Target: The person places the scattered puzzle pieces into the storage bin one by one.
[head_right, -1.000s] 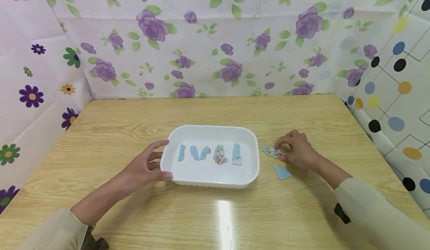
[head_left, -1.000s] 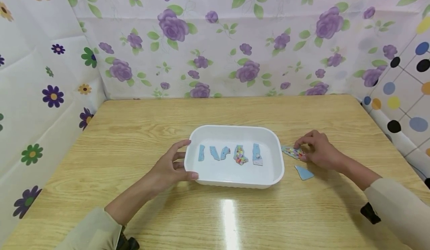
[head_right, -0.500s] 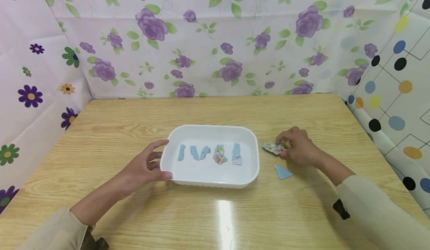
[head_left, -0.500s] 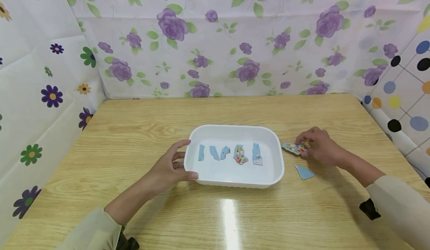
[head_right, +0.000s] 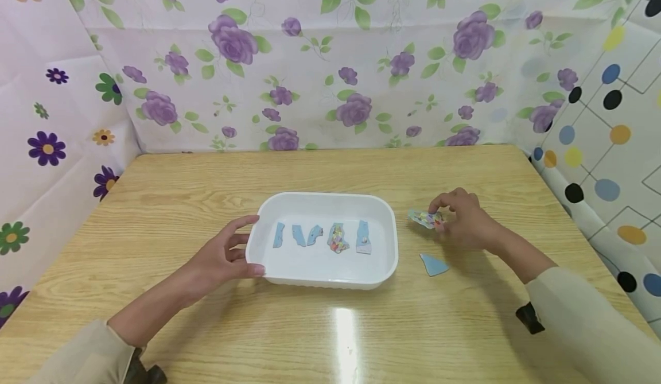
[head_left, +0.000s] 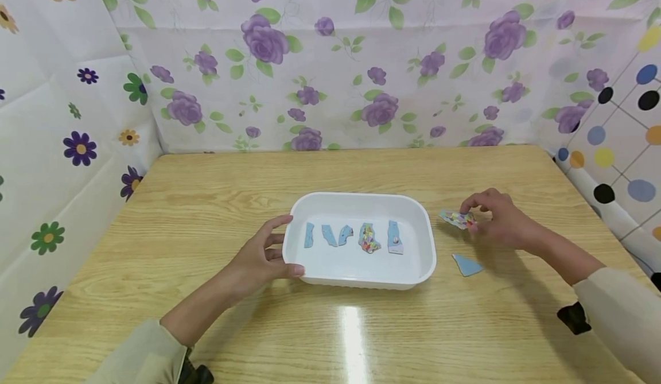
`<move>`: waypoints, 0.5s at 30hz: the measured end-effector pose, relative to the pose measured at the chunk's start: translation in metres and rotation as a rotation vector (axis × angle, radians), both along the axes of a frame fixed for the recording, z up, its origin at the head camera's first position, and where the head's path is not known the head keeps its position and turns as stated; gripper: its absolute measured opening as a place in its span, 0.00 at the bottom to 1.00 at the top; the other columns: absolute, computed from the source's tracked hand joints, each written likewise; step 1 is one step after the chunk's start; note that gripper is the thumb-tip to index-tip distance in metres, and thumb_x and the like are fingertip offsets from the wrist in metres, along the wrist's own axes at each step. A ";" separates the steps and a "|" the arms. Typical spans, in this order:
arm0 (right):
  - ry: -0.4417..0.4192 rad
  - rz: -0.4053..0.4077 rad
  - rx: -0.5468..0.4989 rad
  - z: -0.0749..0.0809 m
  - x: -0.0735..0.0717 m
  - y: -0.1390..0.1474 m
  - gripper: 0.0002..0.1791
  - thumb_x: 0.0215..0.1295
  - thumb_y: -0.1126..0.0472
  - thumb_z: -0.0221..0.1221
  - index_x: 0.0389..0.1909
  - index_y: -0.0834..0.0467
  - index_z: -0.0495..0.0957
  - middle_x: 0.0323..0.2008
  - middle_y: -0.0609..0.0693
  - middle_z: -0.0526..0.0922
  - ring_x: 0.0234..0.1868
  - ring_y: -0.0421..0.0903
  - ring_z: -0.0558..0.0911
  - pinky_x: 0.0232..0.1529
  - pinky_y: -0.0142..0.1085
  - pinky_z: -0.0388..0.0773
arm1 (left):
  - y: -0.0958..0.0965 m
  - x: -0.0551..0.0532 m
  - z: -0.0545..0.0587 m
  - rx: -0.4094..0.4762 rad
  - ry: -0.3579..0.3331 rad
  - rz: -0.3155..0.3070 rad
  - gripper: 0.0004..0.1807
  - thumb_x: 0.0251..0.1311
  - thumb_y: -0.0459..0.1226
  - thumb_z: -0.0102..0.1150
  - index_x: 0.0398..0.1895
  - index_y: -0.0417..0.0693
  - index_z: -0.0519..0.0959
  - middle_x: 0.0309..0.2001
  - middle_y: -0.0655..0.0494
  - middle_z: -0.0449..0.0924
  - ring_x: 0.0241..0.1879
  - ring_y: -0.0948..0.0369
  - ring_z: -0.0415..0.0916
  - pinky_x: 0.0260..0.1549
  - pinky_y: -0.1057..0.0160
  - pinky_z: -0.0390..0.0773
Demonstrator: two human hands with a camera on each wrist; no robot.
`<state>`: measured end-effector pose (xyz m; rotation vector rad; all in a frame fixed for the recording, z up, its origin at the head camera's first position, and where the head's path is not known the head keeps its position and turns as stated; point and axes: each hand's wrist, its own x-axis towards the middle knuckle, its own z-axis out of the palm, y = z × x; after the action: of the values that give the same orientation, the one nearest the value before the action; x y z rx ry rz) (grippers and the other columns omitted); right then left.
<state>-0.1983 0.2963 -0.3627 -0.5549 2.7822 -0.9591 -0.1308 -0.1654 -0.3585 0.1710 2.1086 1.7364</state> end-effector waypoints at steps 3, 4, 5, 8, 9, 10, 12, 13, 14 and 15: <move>-0.001 0.013 -0.019 0.004 0.000 0.002 0.14 0.61 0.72 0.61 0.46 0.61 0.73 0.50 0.66 0.64 0.51 0.64 0.62 0.44 0.56 0.63 | 0.000 0.000 0.000 -0.009 0.003 0.000 0.56 0.46 0.35 0.75 0.74 0.56 0.48 0.66 0.39 0.61 0.57 0.45 0.72 0.50 0.54 0.78; 0.000 0.016 -0.019 0.005 0.000 0.002 0.14 0.61 0.71 0.61 0.46 0.60 0.73 0.50 0.65 0.64 0.51 0.64 0.62 0.44 0.55 0.63 | 0.000 0.000 0.000 -0.012 0.004 0.001 0.56 0.46 0.35 0.75 0.74 0.56 0.49 0.66 0.39 0.61 0.57 0.45 0.72 0.50 0.54 0.78; -0.003 0.018 -0.021 0.006 0.001 0.002 0.13 0.62 0.71 0.61 0.47 0.60 0.73 0.50 0.65 0.64 0.51 0.63 0.61 0.44 0.55 0.62 | 0.000 0.000 0.000 -0.016 0.005 0.002 0.56 0.46 0.35 0.75 0.74 0.57 0.49 0.66 0.39 0.61 0.57 0.45 0.73 0.50 0.54 0.78; -0.014 0.020 -0.022 0.006 0.001 0.001 0.13 0.62 0.70 0.61 0.47 0.59 0.73 0.50 0.64 0.64 0.51 0.63 0.61 0.44 0.54 0.61 | 0.000 0.000 -0.001 -0.025 0.007 0.005 0.55 0.46 0.35 0.75 0.74 0.57 0.49 0.66 0.40 0.62 0.57 0.45 0.73 0.50 0.55 0.78; -0.018 0.020 -0.023 0.006 0.002 0.001 0.13 0.62 0.70 0.61 0.47 0.59 0.73 0.50 0.64 0.64 0.51 0.63 0.61 0.45 0.54 0.60 | 0.000 0.000 -0.001 -0.027 0.008 0.005 0.55 0.46 0.35 0.75 0.74 0.57 0.49 0.66 0.40 0.62 0.57 0.45 0.73 0.50 0.55 0.78; -0.021 0.020 -0.022 0.005 0.002 0.001 0.13 0.62 0.70 0.61 0.46 0.59 0.73 0.50 0.64 0.64 0.51 0.63 0.61 0.44 0.54 0.60 | 0.000 0.000 -0.001 -0.029 0.008 0.006 0.55 0.46 0.35 0.75 0.74 0.57 0.49 0.66 0.40 0.62 0.57 0.45 0.73 0.50 0.55 0.78; -0.022 0.020 -0.021 0.004 0.003 0.000 0.13 0.62 0.70 0.61 0.46 0.59 0.73 0.51 0.64 0.64 0.51 0.63 0.61 0.45 0.55 0.60 | 0.000 0.000 -0.001 -0.032 0.009 0.006 0.55 0.46 0.35 0.75 0.74 0.57 0.49 0.66 0.40 0.62 0.57 0.45 0.73 0.50 0.55 0.78; -0.019 0.020 -0.020 0.004 0.003 0.000 0.13 0.61 0.70 0.61 0.46 0.59 0.73 0.51 0.64 0.64 0.51 0.63 0.61 0.45 0.55 0.60 | 0.000 0.000 -0.002 -0.033 0.009 0.006 0.55 0.46 0.35 0.75 0.74 0.57 0.50 0.66 0.40 0.62 0.57 0.45 0.73 0.50 0.55 0.78; -0.020 0.018 -0.022 0.003 0.003 -0.001 0.13 0.61 0.71 0.61 0.46 0.59 0.73 0.51 0.64 0.64 0.51 0.63 0.61 0.45 0.55 0.60 | 0.000 0.000 -0.002 -0.035 0.009 0.007 0.55 0.46 0.35 0.75 0.74 0.58 0.50 0.66 0.40 0.62 0.57 0.45 0.73 0.50 0.55 0.78; -0.017 0.018 -0.027 0.002 0.003 -0.001 0.13 0.61 0.71 0.61 0.46 0.60 0.73 0.51 0.65 0.64 0.51 0.63 0.61 0.45 0.55 0.60 | 0.000 0.000 -0.002 -0.035 0.009 0.007 0.55 0.46 0.35 0.75 0.74 0.58 0.50 0.66 0.40 0.62 0.57 0.45 0.73 0.50 0.55 0.78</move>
<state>-0.1949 0.2949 -0.3603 -0.5712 2.7488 -0.9942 -0.1313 -0.1654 -0.3603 0.1619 2.1467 1.7045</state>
